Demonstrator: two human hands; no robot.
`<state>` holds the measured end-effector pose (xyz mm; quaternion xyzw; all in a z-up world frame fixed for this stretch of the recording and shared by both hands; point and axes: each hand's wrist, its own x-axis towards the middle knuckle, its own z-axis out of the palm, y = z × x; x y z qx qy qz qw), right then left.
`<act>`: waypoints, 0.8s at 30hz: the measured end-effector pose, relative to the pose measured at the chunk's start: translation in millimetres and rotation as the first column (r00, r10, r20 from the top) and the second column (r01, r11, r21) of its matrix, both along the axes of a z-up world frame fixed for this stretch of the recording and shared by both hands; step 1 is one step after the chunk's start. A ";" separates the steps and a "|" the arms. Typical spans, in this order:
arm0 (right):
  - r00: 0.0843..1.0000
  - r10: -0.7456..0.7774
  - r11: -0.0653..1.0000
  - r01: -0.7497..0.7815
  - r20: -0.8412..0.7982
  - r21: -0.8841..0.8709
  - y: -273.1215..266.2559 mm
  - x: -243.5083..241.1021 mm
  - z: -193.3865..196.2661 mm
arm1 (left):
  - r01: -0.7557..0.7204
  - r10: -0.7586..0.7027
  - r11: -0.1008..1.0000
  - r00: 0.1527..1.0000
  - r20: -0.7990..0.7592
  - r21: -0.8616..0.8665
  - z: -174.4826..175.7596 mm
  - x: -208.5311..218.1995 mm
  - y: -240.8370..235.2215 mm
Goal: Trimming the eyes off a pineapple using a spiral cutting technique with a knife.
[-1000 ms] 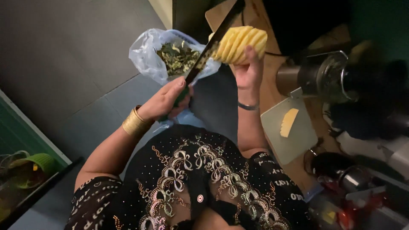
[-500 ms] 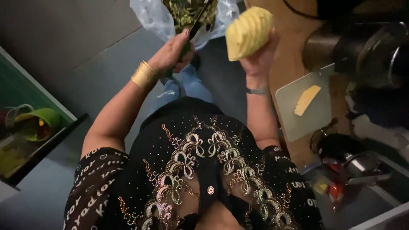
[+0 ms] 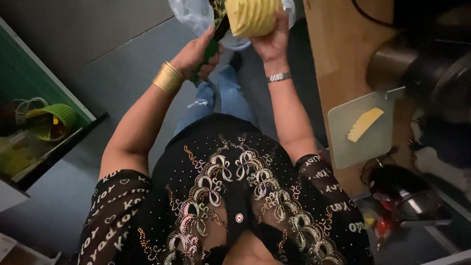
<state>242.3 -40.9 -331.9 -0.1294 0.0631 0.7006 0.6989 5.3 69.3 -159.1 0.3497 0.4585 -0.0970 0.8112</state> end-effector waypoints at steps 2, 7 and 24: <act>1.000 0.009 1.000 -0.009 -0.004 0.004 -0.1 5.3 -12.4 | -0.032 0.032 0.998 0.999 -0.006 -0.054 -3.7 -2.1 3.2; 0.997 -0.080 0.991 0.078 -0.011 -0.104 -9.1 13.9 -17.0 | -0.069 0.077 0.994 0.992 0.100 -0.081 -0.7 -2.2 8.8; 0.981 -0.058 0.998 0.054 0.185 0.026 -50.7 38.7 73.7 | -0.126 -0.113 0.858 0.899 0.423 0.498 43.4 -32.0 -29.3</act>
